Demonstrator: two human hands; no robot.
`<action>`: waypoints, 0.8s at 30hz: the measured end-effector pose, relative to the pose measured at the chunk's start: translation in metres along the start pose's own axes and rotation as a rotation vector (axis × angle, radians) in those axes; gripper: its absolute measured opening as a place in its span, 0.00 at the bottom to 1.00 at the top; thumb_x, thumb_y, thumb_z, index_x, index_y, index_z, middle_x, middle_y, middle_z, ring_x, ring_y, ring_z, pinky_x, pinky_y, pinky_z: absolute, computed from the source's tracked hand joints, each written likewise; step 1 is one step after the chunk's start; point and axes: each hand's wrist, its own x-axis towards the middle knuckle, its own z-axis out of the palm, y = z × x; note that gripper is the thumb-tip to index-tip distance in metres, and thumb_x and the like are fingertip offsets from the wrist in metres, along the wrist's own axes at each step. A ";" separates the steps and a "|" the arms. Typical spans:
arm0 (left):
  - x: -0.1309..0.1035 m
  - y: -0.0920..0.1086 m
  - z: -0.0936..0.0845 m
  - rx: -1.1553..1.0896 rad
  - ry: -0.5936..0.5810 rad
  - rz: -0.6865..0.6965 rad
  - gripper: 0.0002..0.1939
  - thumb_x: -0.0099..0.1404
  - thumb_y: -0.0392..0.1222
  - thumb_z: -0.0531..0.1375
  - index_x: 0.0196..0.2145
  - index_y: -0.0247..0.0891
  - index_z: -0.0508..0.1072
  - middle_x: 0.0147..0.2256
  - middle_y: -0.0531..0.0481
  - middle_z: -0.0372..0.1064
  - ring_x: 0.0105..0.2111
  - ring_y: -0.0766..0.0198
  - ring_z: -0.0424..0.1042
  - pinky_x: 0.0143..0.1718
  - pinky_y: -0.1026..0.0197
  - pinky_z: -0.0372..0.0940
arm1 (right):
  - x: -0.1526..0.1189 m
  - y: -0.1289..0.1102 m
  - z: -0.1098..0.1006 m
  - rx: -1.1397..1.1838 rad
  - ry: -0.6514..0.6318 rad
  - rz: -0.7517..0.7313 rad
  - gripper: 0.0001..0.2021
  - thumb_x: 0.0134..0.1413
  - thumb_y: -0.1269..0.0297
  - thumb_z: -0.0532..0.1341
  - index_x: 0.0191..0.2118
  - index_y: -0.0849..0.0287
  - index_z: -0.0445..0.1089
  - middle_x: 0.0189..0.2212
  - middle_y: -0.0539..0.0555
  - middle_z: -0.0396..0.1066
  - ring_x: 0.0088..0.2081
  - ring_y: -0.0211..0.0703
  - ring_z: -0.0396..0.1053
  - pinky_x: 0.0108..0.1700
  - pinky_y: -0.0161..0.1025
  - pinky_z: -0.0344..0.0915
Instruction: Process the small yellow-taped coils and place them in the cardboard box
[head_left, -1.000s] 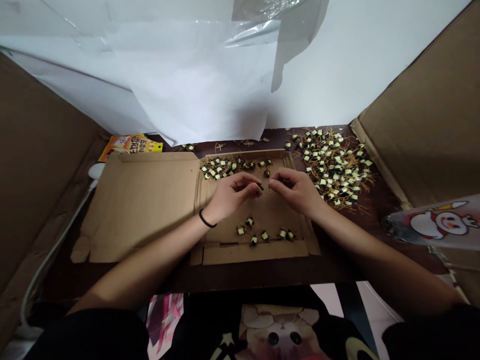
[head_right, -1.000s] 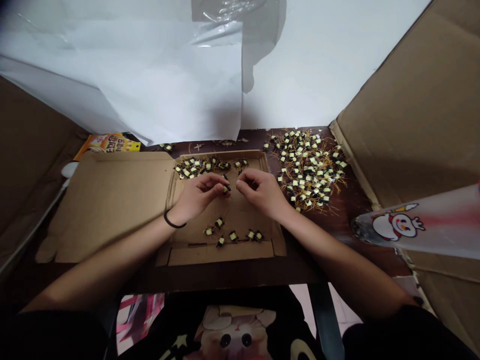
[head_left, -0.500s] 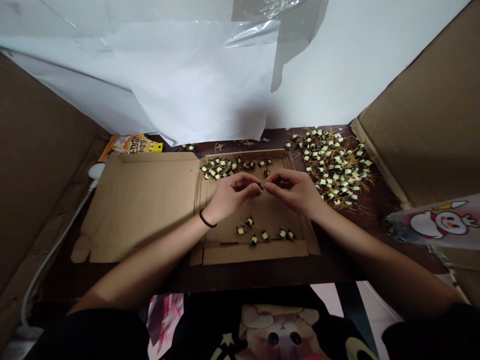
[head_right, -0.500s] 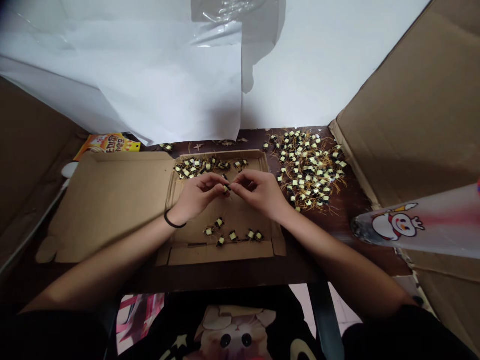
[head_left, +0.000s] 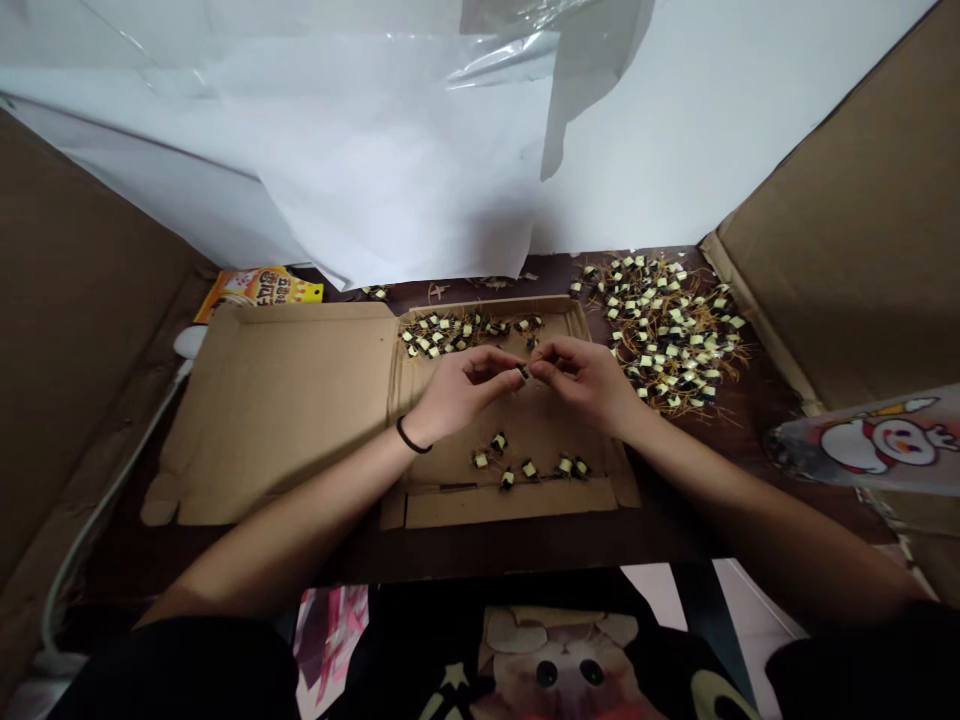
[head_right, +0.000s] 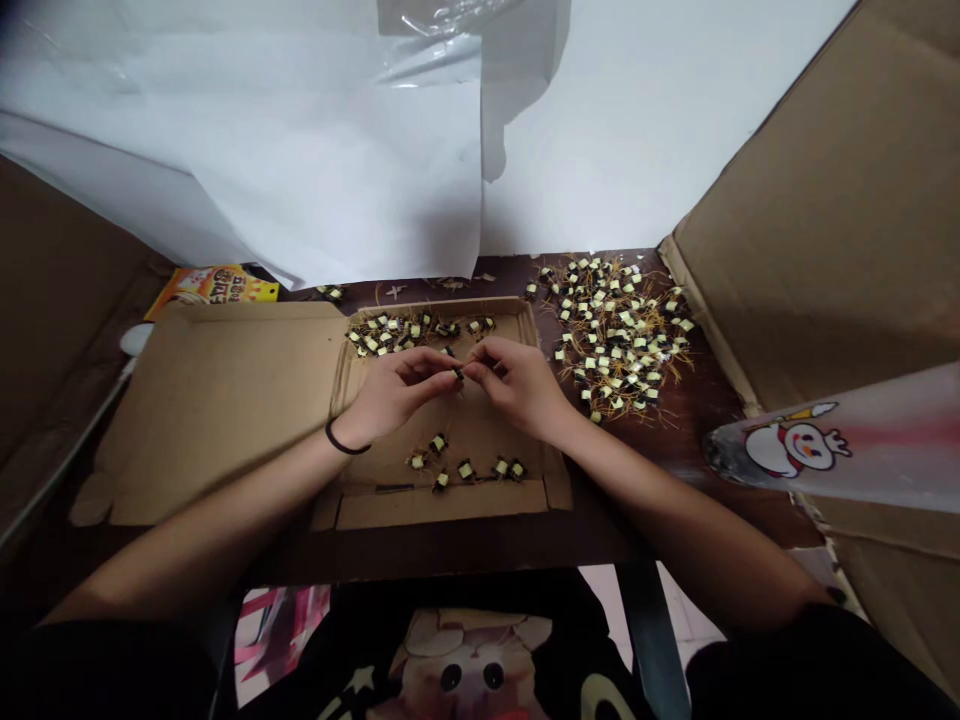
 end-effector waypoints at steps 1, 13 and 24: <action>0.000 0.000 0.000 -0.014 0.000 -0.006 0.14 0.56 0.44 0.65 0.37 0.32 0.75 0.32 0.46 0.76 0.31 0.66 0.74 0.36 0.62 0.68 | 0.000 0.000 0.000 0.006 0.002 0.000 0.08 0.53 0.62 0.59 0.27 0.59 0.67 0.24 0.50 0.68 0.27 0.36 0.63 0.30 0.34 0.57; 0.001 -0.005 0.001 -0.216 -0.025 0.014 0.17 0.54 0.47 0.67 0.36 0.32 0.75 0.31 0.47 0.76 0.30 0.66 0.75 0.39 0.59 0.70 | 0.001 -0.001 -0.001 0.183 -0.055 0.103 0.12 0.51 0.56 0.61 0.26 0.59 0.68 0.23 0.50 0.69 0.26 0.36 0.63 0.29 0.34 0.57; 0.001 -0.007 0.003 -0.322 -0.027 0.008 0.17 0.52 0.47 0.69 0.32 0.33 0.70 0.29 0.50 0.74 0.30 0.67 0.74 0.38 0.62 0.69 | -0.001 -0.001 0.001 0.152 -0.025 0.147 0.13 0.51 0.54 0.61 0.26 0.60 0.71 0.22 0.50 0.70 0.24 0.35 0.61 0.28 0.34 0.56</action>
